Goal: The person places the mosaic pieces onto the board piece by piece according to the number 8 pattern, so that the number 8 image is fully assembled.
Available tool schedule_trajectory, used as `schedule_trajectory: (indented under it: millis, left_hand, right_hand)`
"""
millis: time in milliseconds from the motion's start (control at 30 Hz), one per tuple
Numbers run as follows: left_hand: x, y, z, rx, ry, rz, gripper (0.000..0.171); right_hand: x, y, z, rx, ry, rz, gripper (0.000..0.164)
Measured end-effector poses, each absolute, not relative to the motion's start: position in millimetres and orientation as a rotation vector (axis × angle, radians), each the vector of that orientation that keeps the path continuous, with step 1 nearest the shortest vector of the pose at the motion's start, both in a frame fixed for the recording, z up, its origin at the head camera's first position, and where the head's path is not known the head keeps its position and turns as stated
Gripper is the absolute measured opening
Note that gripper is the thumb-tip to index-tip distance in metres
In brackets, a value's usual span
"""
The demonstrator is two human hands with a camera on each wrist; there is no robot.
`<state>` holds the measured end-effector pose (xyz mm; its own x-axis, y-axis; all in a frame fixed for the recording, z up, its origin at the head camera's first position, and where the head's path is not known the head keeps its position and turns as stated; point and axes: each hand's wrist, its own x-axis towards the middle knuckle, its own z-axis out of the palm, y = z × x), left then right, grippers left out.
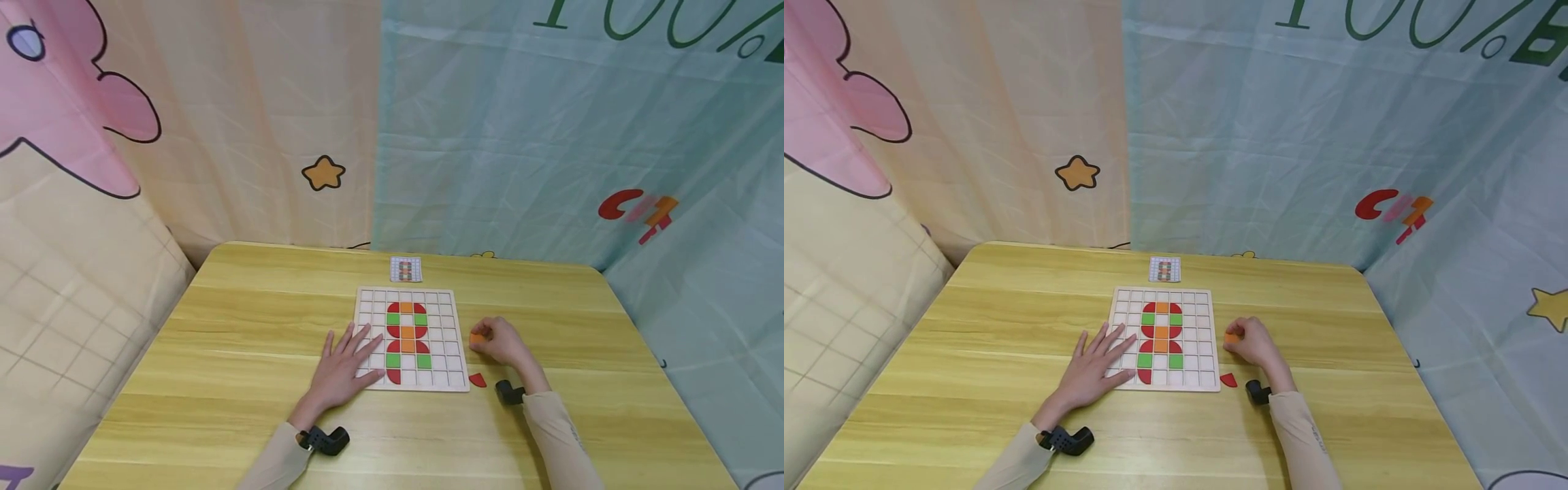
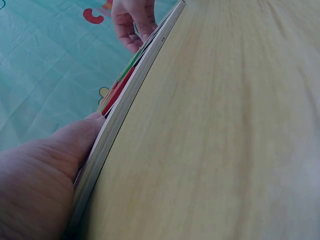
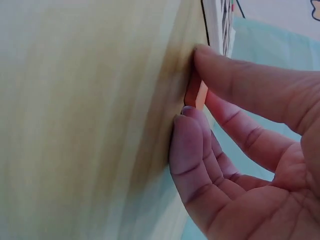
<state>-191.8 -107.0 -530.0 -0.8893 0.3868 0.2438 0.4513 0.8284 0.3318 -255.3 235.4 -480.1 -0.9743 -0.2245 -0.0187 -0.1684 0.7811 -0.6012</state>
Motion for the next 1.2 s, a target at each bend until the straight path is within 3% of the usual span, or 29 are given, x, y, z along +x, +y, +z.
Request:
schedule_trajectory:
  millis: [567, 933, 1200]
  left_hand:
    - [-191.6, -106.9, -529.0, -0.666, -2.854, -0.551, 0.064]
    - [-191.4, -107.8, -528.2, -0.664, -2.854, -0.566, 0.065]
    - [-190.7, -108.0, -527.1, -0.665, -2.855, -0.567, 0.065]
  right_hand:
    - [-241.6, 227.3, -479.3, -0.225, 2.8, -1.215, 0.019]
    - [-223.2, 185.9, -469.2, -0.403, 2.518, -1.345, 0.007]
    - [-218.0, 165.2, -480.5, -0.495, 2.337, -1.415, 0.009]
